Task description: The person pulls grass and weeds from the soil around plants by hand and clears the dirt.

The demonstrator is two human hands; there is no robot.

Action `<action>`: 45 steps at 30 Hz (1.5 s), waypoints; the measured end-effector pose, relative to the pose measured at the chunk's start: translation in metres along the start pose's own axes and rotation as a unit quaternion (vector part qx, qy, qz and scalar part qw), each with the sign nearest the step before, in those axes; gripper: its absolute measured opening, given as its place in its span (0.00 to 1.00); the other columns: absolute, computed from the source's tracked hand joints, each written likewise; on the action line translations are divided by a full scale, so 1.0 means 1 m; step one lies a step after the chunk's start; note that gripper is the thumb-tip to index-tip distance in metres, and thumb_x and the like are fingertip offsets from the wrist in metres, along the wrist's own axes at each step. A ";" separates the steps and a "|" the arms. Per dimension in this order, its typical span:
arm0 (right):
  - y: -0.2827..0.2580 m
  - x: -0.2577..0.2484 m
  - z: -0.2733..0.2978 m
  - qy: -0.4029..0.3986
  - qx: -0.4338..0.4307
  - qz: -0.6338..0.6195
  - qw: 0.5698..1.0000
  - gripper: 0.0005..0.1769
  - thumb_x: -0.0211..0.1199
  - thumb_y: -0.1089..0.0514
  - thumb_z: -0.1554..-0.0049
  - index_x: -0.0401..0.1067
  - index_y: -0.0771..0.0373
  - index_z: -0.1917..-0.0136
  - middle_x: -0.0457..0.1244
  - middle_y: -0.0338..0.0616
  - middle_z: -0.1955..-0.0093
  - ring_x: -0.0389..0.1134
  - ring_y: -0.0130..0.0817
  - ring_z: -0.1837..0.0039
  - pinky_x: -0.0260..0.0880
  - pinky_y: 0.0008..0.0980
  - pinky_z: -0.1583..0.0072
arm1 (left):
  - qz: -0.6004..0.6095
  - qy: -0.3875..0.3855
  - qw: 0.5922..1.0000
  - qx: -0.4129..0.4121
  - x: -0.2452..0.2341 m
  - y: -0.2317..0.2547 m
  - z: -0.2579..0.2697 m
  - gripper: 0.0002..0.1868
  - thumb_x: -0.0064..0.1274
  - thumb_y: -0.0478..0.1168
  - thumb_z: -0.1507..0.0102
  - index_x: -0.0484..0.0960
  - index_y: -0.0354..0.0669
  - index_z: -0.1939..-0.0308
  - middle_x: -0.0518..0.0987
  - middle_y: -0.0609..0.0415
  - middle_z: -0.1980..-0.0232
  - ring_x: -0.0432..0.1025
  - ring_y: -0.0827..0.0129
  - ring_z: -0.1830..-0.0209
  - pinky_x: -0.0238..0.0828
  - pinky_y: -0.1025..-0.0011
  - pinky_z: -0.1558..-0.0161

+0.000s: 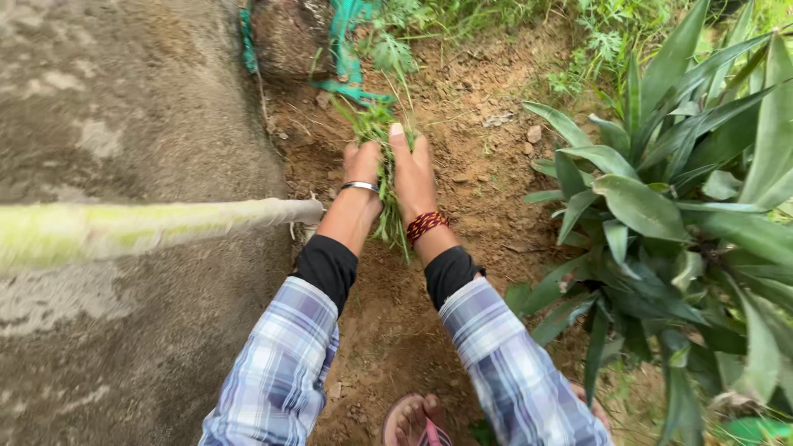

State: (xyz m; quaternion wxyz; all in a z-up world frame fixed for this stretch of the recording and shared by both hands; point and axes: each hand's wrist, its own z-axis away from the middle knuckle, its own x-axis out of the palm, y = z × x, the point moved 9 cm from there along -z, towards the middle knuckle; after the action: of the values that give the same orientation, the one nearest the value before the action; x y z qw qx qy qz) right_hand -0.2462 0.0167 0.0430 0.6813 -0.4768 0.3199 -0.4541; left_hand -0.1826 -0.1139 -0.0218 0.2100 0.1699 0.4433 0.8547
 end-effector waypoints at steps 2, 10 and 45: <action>-0.024 -0.006 0.013 -0.011 -0.047 0.006 0.999 0.48 0.50 0.31 0.37 0.50 0.72 0.21 0.51 0.62 0.20 0.52 0.50 0.20 0.49 0.42 0.24 | -0.035 0.033 0.999 -0.023 -0.003 0.000 0.004 0.27 0.47 0.40 0.44 0.69 0.42 0.39 0.76 0.48 0.46 0.70 0.60 0.46 0.67 0.56 0.44; -0.106 -0.032 0.062 -0.046 -0.045 0.005 0.998 0.57 0.56 0.28 0.42 0.41 0.67 0.17 0.46 0.63 0.18 0.49 0.51 0.18 0.48 0.43 0.23 | -0.017 -0.018 0.998 -0.053 0.028 0.062 0.084 0.23 0.45 0.45 0.41 0.76 0.43 0.43 0.78 0.47 0.46 0.71 0.59 0.47 0.69 0.57 0.45; -0.337 -0.181 0.052 -0.010 0.065 -0.094 0.993 0.32 0.65 0.67 0.47 0.63 0.68 0.29 0.67 0.47 0.39 0.69 0.36 0.41 0.71 0.35 0.39 | -0.621 0.310 0.580 0.426 0.121 0.602 0.115 0.14 0.52 0.45 0.35 0.77 0.36 0.56 0.75 0.35 0.45 0.71 0.43 0.44 0.66 0.46 0.44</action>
State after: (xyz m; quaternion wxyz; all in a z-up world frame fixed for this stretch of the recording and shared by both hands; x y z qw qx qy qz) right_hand -0.3759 0.1581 0.3778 0.6684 -0.4640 0.2370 -0.5308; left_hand -0.3563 -0.2851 0.5531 0.4426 -0.3524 0.7922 0.2287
